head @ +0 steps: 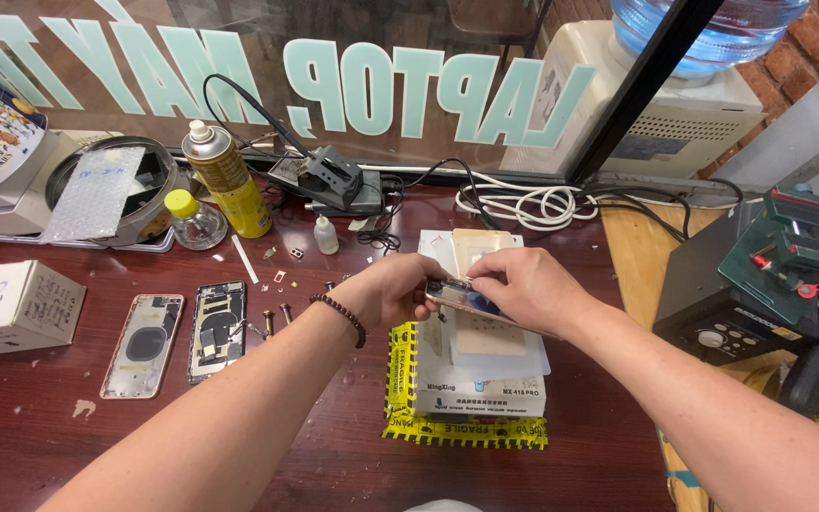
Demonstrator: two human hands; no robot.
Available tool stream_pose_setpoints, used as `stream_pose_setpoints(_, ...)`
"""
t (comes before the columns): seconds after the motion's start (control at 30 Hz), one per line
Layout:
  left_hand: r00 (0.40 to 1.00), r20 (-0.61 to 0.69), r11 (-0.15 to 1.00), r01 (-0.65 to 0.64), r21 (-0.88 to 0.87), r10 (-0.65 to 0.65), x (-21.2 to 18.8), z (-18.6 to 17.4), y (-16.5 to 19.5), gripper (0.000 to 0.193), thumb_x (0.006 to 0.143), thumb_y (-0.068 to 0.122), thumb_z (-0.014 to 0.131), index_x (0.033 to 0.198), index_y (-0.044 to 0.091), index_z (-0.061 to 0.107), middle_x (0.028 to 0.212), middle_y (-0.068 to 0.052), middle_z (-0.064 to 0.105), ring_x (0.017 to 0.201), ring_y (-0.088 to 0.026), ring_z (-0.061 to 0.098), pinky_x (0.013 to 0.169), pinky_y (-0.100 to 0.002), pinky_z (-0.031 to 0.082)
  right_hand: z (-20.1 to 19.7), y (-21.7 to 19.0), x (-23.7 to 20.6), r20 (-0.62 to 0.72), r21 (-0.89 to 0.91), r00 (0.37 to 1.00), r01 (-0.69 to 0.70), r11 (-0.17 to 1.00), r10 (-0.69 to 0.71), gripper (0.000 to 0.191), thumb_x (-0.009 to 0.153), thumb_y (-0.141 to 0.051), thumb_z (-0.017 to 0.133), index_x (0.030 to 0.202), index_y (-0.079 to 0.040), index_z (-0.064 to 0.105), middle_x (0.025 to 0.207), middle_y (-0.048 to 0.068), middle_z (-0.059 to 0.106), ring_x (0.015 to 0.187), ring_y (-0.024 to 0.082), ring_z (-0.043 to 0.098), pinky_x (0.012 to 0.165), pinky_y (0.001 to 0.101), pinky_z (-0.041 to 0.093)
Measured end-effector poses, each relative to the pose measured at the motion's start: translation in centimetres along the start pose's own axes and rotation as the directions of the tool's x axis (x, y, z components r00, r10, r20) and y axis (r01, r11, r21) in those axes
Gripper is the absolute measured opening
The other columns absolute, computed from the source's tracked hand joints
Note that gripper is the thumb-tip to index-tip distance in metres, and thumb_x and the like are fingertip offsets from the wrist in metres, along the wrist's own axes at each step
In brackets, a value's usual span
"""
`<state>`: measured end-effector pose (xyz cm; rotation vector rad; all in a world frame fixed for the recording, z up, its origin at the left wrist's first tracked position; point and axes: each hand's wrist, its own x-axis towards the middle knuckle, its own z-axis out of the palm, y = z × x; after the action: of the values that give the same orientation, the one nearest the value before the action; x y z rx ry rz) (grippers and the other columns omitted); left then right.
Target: The person works on a disassembled phone at a repair bench. They peel old adhesive residue from the phone frame, apply liquid from a small bottle onto the frame, wipe and press the surface, then align and press the screen assembly onto the frame, using tweezers and a small brush while handling small screws and parts on the bench.
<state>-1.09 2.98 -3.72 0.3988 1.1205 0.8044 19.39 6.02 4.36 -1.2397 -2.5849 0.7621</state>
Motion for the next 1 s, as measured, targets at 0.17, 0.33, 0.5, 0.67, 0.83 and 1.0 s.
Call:
stream_pose_setpoints(0.17, 0.999, -0.05, 1.0, 0.009, 0.014, -0.008, 0.1, 0.1, 0.1, 0.016, 0.096, 0.01, 0.057, 0.089, -0.004, 0.062, 0.07, -0.01, 0.062, 0.05, -0.015, 0.056, 0.039, -0.025, 0.043, -0.5, -0.8, 0.3, 0.068, -0.091, 0.997, -0.037, 0.995, 0.043, 0.025, 0.085, -0.025, 0.068, 0.105, -0.015, 0.079, 0.095, 0.013, 0.078, 0.088, 0.03, 0.076, 0.082, 0.0389, 0.059)
stream_pose_setpoints(0.33, 0.999, -0.043, 1.0, 0.02, 0.018, -0.019, 0.1, 0.3, 0.3, 0.018, 0.096, 0.011, 0.056, 0.091, -0.004, 0.063, 0.068, -0.01, 0.062, 0.05, -0.014, 0.055, 0.039, -0.025, 0.043, -0.8, -0.8, 0.4, 0.083, -0.095, 0.997, 0.007, 0.995, 0.001, 0.024, 0.085, -0.024, 0.068, 0.103, -0.014, 0.08, 0.094, 0.014, 0.078, 0.087, 0.031, 0.076, 0.082, 0.0394, 0.059)
stream_pose_setpoints(0.5, 0.998, -0.063, 0.999, 0.031, 0.032, -0.029, 0.1, 0.4, 0.3, 0.017, 0.098, 0.012, 0.056, 0.091, -0.003, 0.062, 0.068, -0.009, 0.063, 0.05, -0.013, 0.055, 0.039, -0.024, 0.042, -0.6, -0.8, 0.5, 0.092, -0.093, 0.996, -0.012, 0.996, 0.02, 0.023, 0.084, -0.023, 0.068, 0.102, -0.016, 0.081, 0.094, 0.014, 0.078, 0.086, 0.031, 0.076, 0.081, 0.0396, 0.059)
stream_pose_setpoints(0.67, 0.996, -0.084, 0.998, 0.019, 0.061, -0.014, -0.3, 0.8, 0.2, 0.021, 0.098, 0.012, 0.054, 0.093, -0.005, 0.064, 0.068, -0.009, 0.063, 0.05, -0.013, 0.055, 0.039, -0.024, 0.042, -0.7, -0.8, 0.5, 0.094, -0.127, 0.996, 0.009, 0.992, 0.003, 0.023, 0.084, -0.022, 0.068, 0.101, -0.016, 0.082, 0.094, 0.014, 0.078, 0.086, 0.032, 0.075, 0.081, 0.0398, 0.058)
stream_pose_setpoints(0.83, 0.996, -0.087, 0.997, 0.018, 0.069, -0.011, -0.7, 0.9, 0.3, 0.022, 0.098, 0.013, 0.054, 0.094, -0.005, 0.065, 0.067, -0.008, 0.062, 0.048, -0.013, 0.054, 0.038, -0.025, 0.041, -0.4, -0.7, 0.4, 0.079, -0.081, 0.997, 0.018, 0.997, -0.011, 0.022, 0.085, -0.022, 0.067, 0.101, -0.016, 0.081, 0.092, 0.014, 0.078, 0.084, 0.032, 0.075, 0.078, 0.0399, 0.059)
stream_pose_setpoints(1.0, 0.996, -0.085, 0.997, 0.014, 0.081, -0.007, -0.9, 1.0, 0.3, 0.021, 0.098, 0.013, 0.055, 0.094, -0.005, 0.065, 0.067, -0.008, 0.062, 0.048, -0.013, 0.054, 0.037, -0.025, 0.04, -0.2, -0.3, 0.4, 0.062, -0.068, 0.997, 0.041, 0.997, -0.037, 0.022, 0.085, -0.022, 0.066, 0.101, -0.016, 0.081, 0.092, 0.014, 0.077, 0.084, 0.032, 0.075, 0.077, 0.0396, 0.059)
